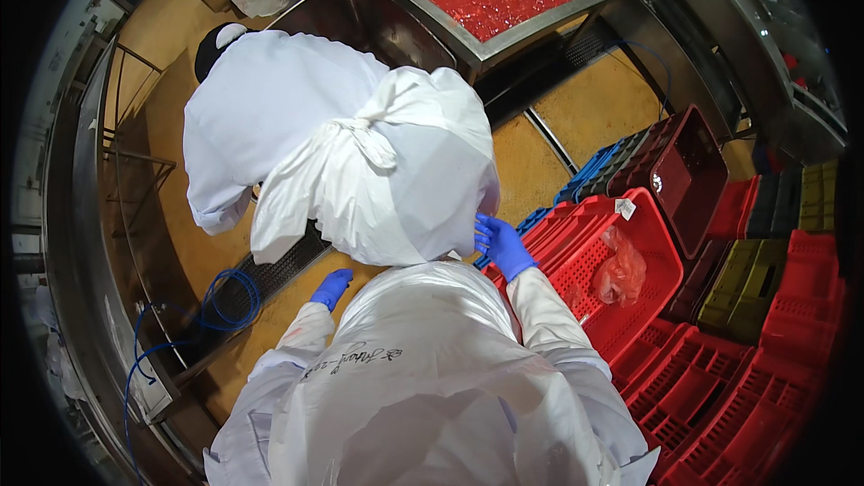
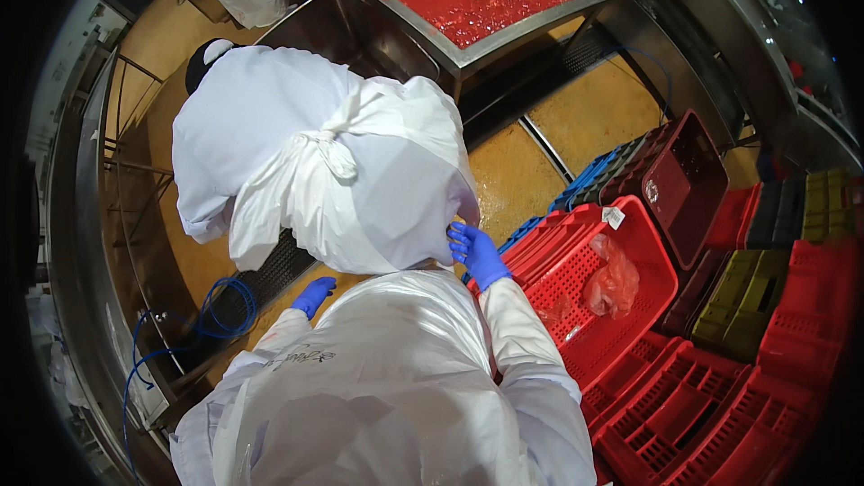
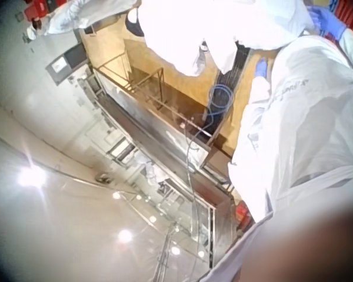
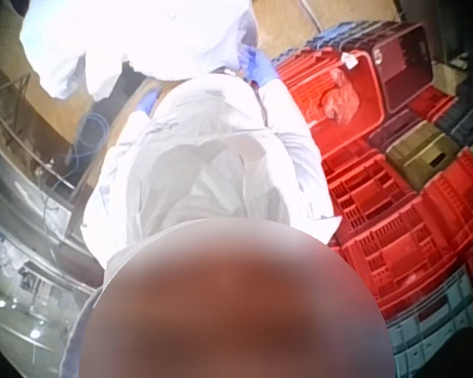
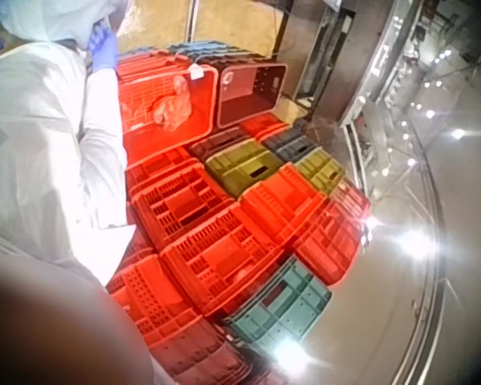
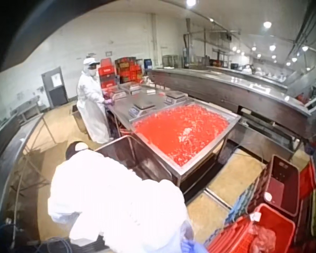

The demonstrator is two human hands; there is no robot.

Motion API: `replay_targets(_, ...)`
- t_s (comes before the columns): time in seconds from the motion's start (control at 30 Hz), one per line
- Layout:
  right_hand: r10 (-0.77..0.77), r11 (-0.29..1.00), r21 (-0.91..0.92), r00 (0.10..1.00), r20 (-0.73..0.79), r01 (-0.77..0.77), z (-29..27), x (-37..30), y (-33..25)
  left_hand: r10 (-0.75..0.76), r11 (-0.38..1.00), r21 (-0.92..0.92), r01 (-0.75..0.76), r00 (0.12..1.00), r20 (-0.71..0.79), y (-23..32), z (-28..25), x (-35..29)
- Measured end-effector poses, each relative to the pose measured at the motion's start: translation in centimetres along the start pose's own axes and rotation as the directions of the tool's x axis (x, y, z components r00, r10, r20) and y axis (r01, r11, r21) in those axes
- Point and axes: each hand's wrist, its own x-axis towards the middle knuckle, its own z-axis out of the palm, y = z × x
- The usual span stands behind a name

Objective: The person walks to a stainless steel workstation and uses a knife to cut portions of raw red meat on a digital scale. They repeatedly trim the meat to a target weight and place the finished portions into a metal funnel.

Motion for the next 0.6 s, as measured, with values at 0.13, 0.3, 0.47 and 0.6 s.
replay_targets(0.13,-0.068,0.997,0.026,0.996,0.048,0.067,1.5,2.3,1.8,0.035,0.999,-0.016,-0.035,0.999,-0.03,-0.6,-1.8,0.3)
replay_targets(0.3,-0.399,0.836,-0.286,0.877,0.268,0.468,-2.8,2.9,4.3,0.081,0.992,-0.087,-0.087,0.995,-0.065,-2.3,-2.4,0.2)
replay_targets(0.47,-0.17,0.985,-0.046,0.951,-0.259,0.164,-10.8,2.1,5.1,0.362,0.924,0.135,-0.359,0.932,0.0,-2.7,-3.2,0.3)
replay_targets(0.6,-0.223,0.973,-0.159,0.836,-0.5,0.165,-12.0,0.0,4.0,0.246,0.859,0.422,-0.29,0.957,0.156,-4.2,-2.7,2.2)
